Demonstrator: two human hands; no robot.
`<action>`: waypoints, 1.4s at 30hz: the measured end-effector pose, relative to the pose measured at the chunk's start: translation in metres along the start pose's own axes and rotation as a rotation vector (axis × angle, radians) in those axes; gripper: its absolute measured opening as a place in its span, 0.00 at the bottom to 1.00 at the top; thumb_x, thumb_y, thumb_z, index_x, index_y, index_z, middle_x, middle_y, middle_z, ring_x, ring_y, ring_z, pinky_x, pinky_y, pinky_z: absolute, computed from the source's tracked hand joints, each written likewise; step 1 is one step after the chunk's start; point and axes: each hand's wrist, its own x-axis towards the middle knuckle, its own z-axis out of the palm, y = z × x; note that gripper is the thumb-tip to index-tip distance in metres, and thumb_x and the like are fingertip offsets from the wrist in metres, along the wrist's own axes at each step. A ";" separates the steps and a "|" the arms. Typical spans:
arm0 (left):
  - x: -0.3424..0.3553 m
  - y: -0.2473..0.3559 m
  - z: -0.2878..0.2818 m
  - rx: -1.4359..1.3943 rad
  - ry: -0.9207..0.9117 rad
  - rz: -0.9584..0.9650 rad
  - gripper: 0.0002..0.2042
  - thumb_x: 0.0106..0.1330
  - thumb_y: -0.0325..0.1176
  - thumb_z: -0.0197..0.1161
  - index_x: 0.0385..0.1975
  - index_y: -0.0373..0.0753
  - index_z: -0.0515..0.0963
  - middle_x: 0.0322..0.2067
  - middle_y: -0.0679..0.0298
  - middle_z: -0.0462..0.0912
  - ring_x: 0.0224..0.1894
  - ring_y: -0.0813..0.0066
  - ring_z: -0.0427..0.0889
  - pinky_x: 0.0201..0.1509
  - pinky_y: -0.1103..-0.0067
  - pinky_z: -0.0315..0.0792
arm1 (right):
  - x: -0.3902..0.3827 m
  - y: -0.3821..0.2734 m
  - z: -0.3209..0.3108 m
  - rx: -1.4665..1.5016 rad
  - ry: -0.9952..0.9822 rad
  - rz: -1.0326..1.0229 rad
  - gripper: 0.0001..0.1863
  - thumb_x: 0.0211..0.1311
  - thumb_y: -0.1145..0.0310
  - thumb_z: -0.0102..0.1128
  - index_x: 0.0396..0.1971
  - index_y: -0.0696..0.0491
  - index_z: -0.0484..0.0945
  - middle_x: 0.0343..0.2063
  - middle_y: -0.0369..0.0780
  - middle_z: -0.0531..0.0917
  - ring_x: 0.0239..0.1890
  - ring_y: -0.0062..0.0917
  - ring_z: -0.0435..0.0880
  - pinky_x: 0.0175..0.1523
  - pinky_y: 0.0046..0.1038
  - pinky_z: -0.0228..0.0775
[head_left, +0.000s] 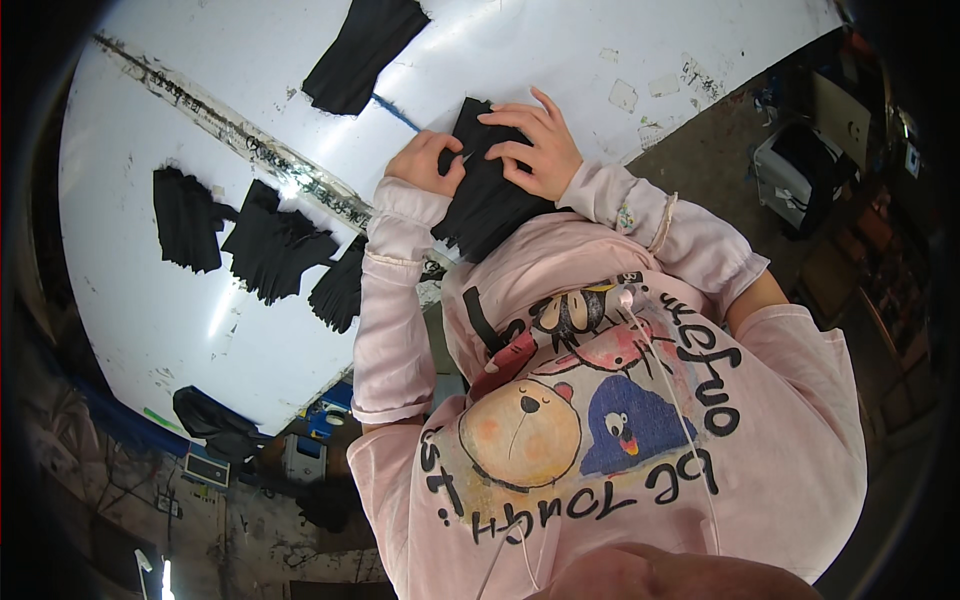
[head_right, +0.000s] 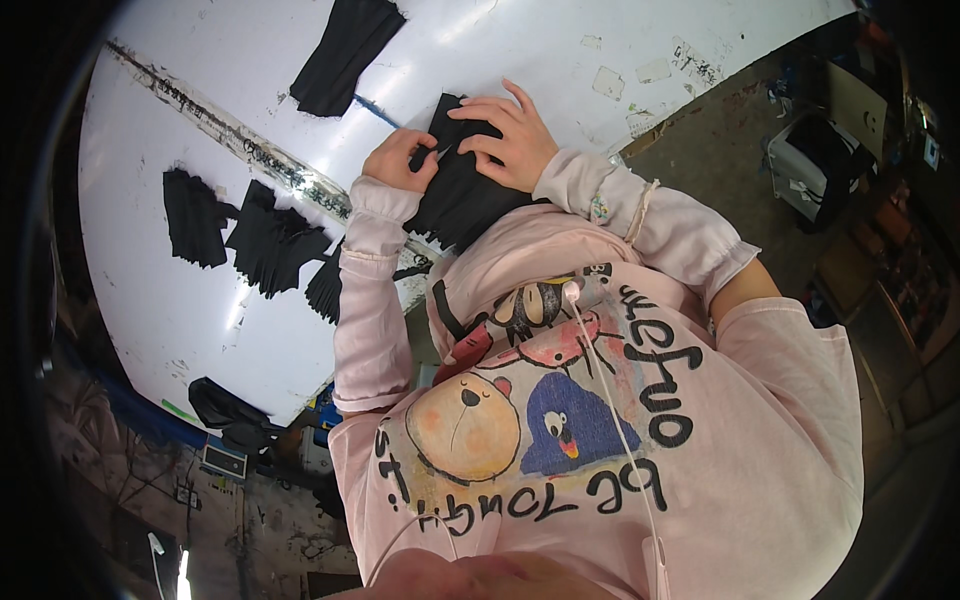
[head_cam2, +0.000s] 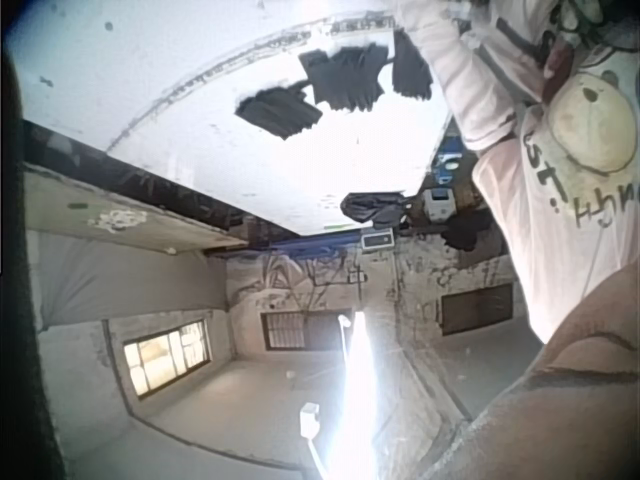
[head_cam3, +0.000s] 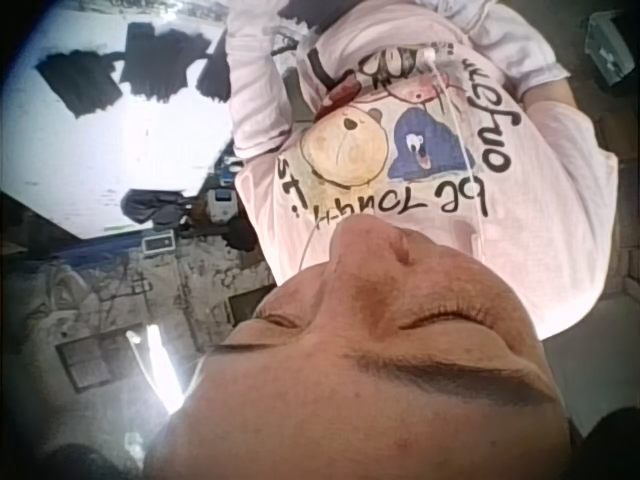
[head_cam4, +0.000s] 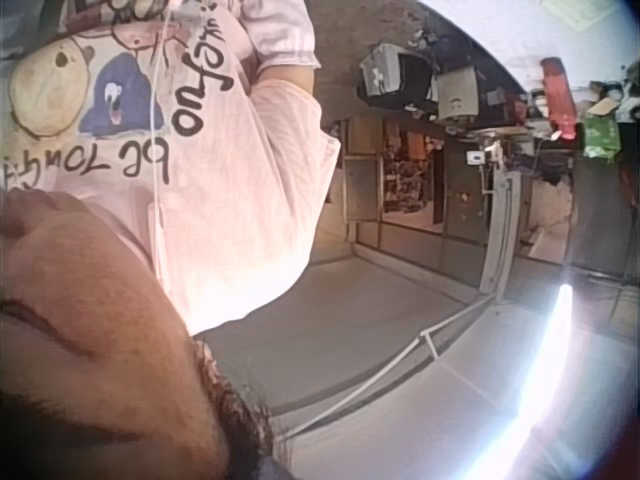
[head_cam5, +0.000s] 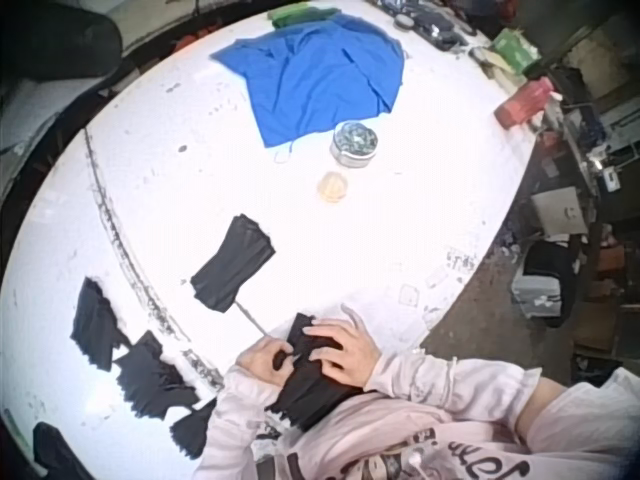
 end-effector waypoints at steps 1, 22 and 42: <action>0.000 -0.004 0.003 -0.009 0.015 -0.002 0.09 0.62 0.31 0.73 0.42 0.41 0.86 0.39 0.61 0.89 0.37 0.61 0.89 0.43 0.70 0.82 | -0.001 0.002 -0.001 0.015 -0.011 -0.014 0.09 0.54 0.72 0.68 0.31 0.38 0.87 0.66 0.32 0.80 0.73 0.31 0.74 0.82 0.62 0.45; 0.000 -0.004 -0.006 -0.023 -0.123 0.055 0.12 0.65 0.33 0.72 0.46 0.39 0.82 0.44 0.56 0.86 0.46 0.52 0.87 0.50 0.66 0.80 | 0.000 -0.002 0.000 0.023 0.040 -0.010 0.13 0.51 0.76 0.66 0.35 0.41 0.86 0.66 0.33 0.81 0.71 0.33 0.76 0.82 0.61 0.47; -0.001 -0.006 -0.004 -0.030 -0.114 0.017 0.12 0.65 0.31 0.70 0.47 0.39 0.83 0.44 0.54 0.87 0.46 0.51 0.87 0.51 0.65 0.80 | 0.001 -0.002 -0.001 0.009 -0.003 0.012 0.09 0.53 0.75 0.65 0.30 0.42 0.85 0.66 0.33 0.81 0.72 0.33 0.75 0.83 0.61 0.45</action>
